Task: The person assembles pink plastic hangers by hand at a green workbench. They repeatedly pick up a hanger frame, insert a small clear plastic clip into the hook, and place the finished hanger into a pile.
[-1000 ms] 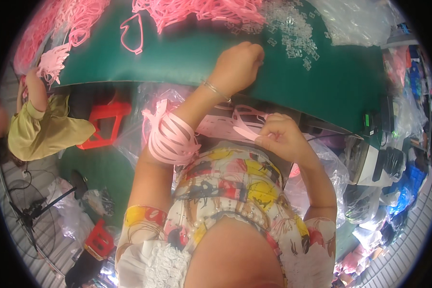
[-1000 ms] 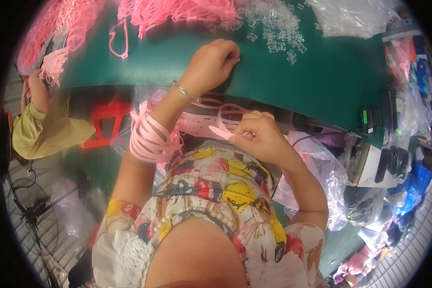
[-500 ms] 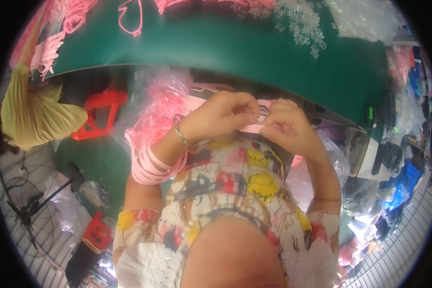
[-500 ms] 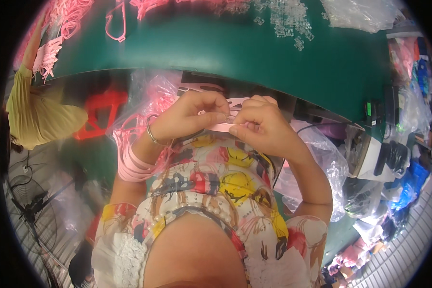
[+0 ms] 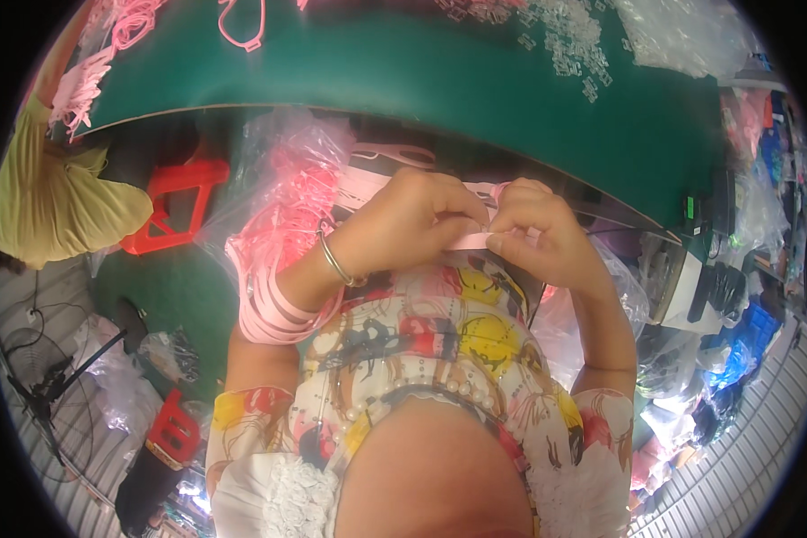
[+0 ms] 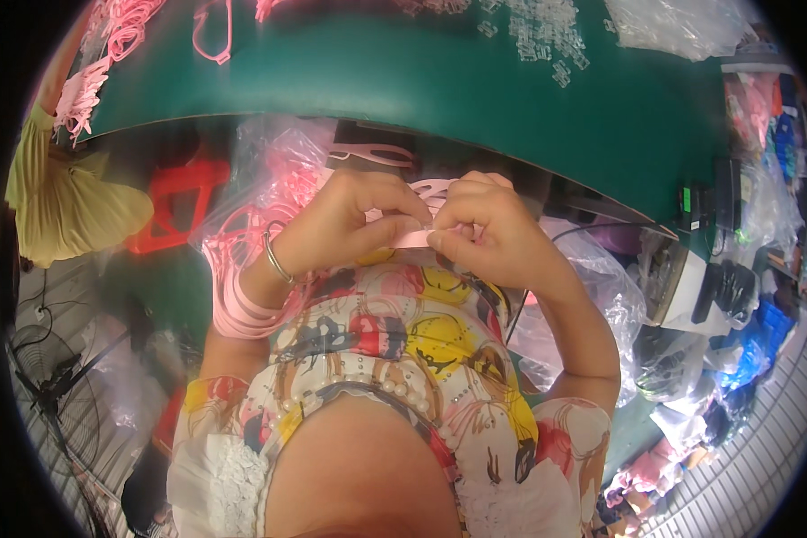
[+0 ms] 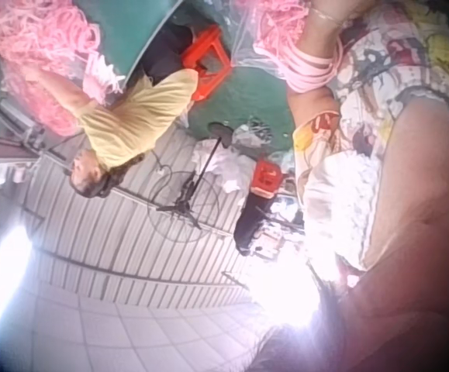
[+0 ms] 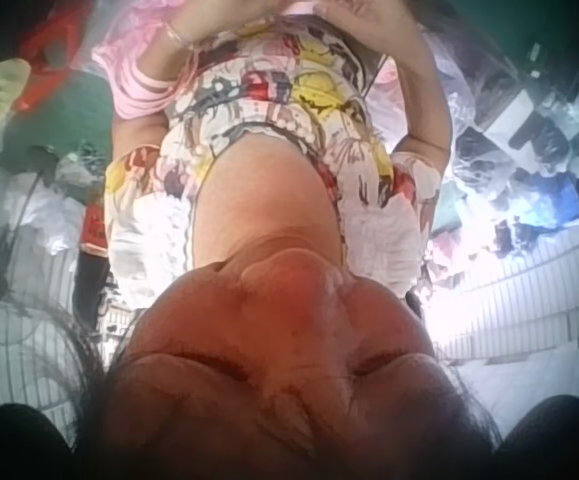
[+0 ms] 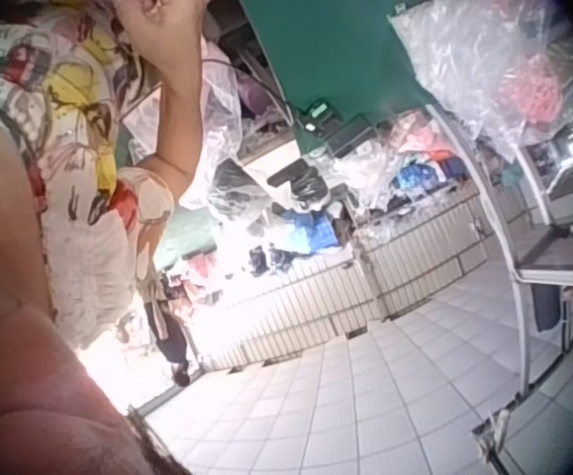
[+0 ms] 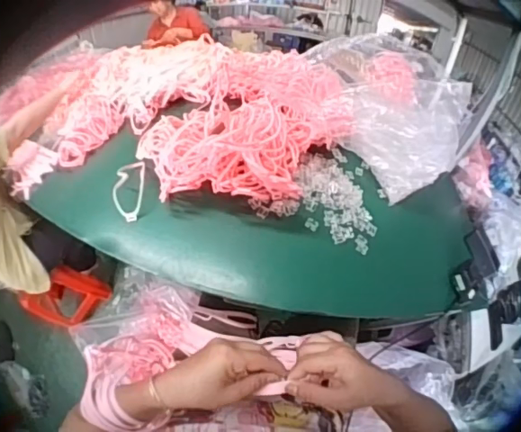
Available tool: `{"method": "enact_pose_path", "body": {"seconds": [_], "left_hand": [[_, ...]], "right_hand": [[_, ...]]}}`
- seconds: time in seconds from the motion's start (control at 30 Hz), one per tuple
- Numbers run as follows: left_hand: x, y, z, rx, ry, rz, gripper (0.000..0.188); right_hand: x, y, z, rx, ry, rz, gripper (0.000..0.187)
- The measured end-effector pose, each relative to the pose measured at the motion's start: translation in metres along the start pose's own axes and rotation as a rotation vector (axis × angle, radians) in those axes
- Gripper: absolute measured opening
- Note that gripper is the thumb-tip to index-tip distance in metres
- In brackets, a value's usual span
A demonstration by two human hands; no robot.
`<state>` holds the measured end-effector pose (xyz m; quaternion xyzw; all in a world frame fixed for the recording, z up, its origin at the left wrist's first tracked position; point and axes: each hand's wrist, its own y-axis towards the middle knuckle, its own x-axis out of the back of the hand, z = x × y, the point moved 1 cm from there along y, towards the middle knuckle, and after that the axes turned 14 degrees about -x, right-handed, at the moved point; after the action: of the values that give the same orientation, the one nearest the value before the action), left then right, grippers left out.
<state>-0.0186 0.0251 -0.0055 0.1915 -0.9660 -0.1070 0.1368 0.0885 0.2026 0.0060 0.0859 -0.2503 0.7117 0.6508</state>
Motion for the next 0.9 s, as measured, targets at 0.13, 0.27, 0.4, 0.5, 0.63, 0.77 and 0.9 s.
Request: {"method": "enact_pose_path", "body": {"seconds": [0.13, 0.27, 0.4, 0.5, 0.63, 0.77, 0.9], "left_hand": [[-0.003, -0.001, -0.002, -0.107, 0.078, -0.041, 0.015], [-0.006, -0.003, -0.005, -0.190, 0.197, -0.030, 0.019], [-0.010, -0.009, -0.007, -0.298, 0.264, -0.042, 0.022], [-0.015, -0.012, -0.004, -0.381, 0.286, -0.063, 0.021], [-0.020, -0.021, -0.001, -0.360, 0.299, -0.046, 0.019], [-0.019, -0.022, 0.004, -0.058, -0.074, -0.162, 0.016], [-0.024, -0.026, 0.011, 0.134, -0.177, -0.116, 0.015]], "right_hand": [[-0.001, 0.001, -0.003, -0.009, 0.032, 0.010, 0.009], [0.001, 0.002, -0.004, -0.097, 0.172, 0.084, 0.009], [-0.003, 0.003, -0.009, -0.243, 0.459, 0.200, 0.007], [-0.008, 0.001, -0.010, -0.339, 0.596, 0.225, 0.007], [-0.015, 0.002, -0.017, -0.366, 0.639, 0.245, 0.008], [-0.016, 0.002, -0.018, -0.357, 0.610, 0.210, 0.010], [-0.016, 0.004, -0.015, -0.336, 0.541, 0.179, 0.011]]}}
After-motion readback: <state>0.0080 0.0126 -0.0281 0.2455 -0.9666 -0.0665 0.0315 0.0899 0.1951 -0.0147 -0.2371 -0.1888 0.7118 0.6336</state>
